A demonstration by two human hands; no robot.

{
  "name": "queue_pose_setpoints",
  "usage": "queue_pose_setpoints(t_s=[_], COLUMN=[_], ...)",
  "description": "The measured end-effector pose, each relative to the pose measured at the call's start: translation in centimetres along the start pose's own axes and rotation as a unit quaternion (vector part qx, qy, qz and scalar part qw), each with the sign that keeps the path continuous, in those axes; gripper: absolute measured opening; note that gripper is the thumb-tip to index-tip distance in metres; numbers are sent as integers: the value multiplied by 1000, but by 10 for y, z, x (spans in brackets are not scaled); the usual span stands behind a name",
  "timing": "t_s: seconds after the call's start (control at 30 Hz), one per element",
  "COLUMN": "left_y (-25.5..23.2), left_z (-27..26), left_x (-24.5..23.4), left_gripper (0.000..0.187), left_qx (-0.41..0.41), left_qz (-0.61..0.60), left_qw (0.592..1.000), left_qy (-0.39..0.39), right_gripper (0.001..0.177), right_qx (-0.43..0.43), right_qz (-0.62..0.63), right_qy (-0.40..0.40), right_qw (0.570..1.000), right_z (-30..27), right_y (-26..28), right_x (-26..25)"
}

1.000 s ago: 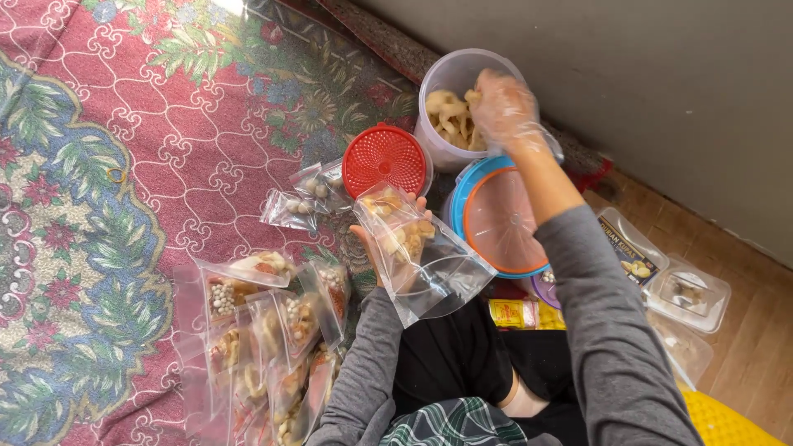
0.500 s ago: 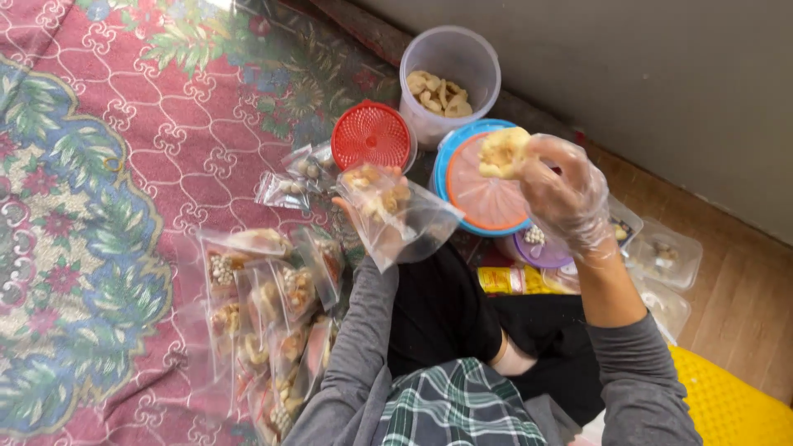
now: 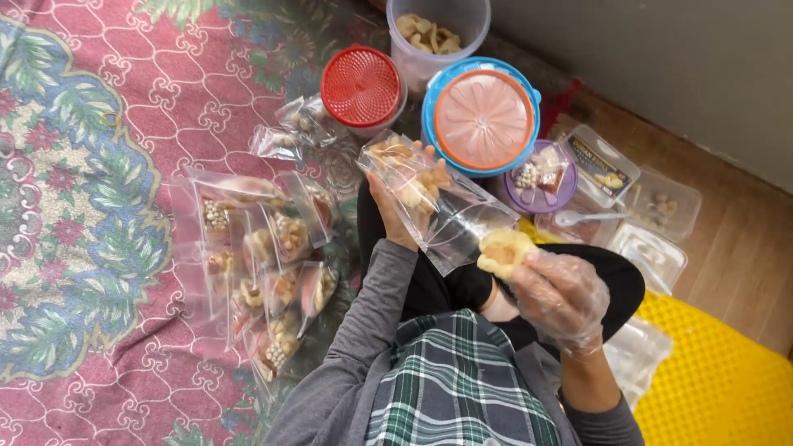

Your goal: Packaging meatballs into small plastic bags and adding sauce using a spoon.

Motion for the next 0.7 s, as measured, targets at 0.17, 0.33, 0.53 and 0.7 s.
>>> queue_pose_setpoints(t_s=[0.17,0.33,0.53,0.7], left_y=[19,42,58,56], left_z=[-17,-42,-47,-47], left_x=[11,15,3,5], left_gripper=[69,68,66,63], left_qx=[-18,-101,-133,-135], left_qz=[5,10,-8,2], left_qw=[998,993,989,988], left_qy=[64,67,68,74], right_gripper=[13,6,12,7], right_qx=[7,21,78,70], right_qz=[-1,-30,35,36], right_qy=[-18,-42,-7,-21], right_qw=[1000,998,996,997], right_z=[-14,-50,-36,-8], right_y=[21,16,23,29], right_x=[-16,-8,-2,-19])
Point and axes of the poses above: each hand's wrist, its own z-axis towards the middle knuckle, its own x-axis out of the palm, y = z × x, the point moved 1 cm from there along z, towards the middle knuckle, and after that the axes turned 3 degrees about x, right-handed, at the moved point
